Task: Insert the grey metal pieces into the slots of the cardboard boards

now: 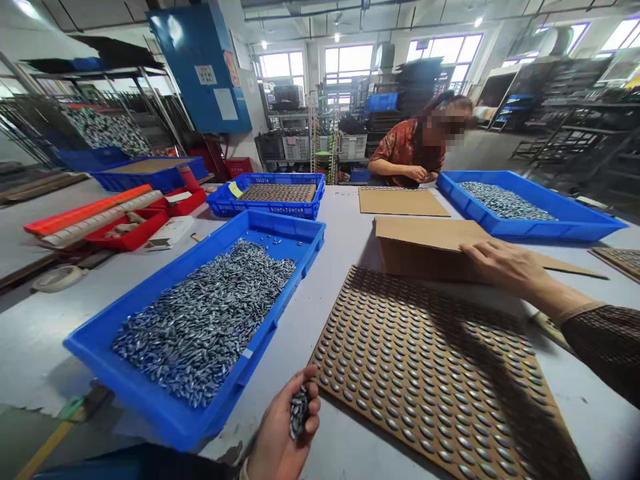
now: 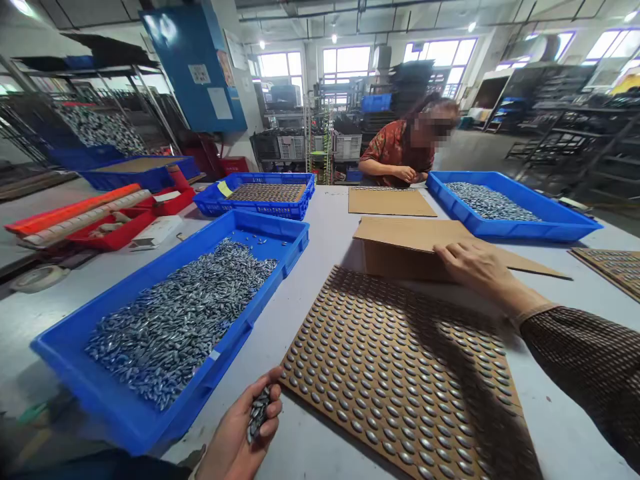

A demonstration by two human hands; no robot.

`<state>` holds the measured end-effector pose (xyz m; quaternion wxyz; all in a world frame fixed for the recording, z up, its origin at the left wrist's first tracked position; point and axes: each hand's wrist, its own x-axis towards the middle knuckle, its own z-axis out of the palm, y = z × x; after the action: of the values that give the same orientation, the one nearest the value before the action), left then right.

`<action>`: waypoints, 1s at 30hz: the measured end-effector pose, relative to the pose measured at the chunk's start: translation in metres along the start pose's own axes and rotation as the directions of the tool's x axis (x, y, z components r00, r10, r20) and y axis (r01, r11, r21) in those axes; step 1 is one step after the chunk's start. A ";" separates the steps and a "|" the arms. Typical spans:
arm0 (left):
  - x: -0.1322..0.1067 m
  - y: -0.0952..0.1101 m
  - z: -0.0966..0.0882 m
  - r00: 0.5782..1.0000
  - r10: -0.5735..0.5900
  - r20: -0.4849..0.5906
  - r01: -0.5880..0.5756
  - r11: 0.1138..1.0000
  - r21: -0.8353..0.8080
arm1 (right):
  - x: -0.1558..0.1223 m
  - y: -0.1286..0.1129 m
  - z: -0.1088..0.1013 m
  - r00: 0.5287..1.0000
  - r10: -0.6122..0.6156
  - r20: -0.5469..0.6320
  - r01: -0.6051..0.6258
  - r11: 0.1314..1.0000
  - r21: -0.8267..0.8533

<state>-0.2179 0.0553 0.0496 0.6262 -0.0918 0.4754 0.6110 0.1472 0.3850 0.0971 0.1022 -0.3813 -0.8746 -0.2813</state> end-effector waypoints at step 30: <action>0.060 0.059 0.055 0.919 0.022 0.394 -0.100 0.979 0.179 | -0.118 -0.238 -0.141 0.957 -0.152 -0.247 0.134 0.987 -0.090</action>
<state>-0.2532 0.1482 0.0638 0.6949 0.1084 0.4016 0.5866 0.0512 0.1014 0.0678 0.1786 -0.2816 -0.8689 -0.3658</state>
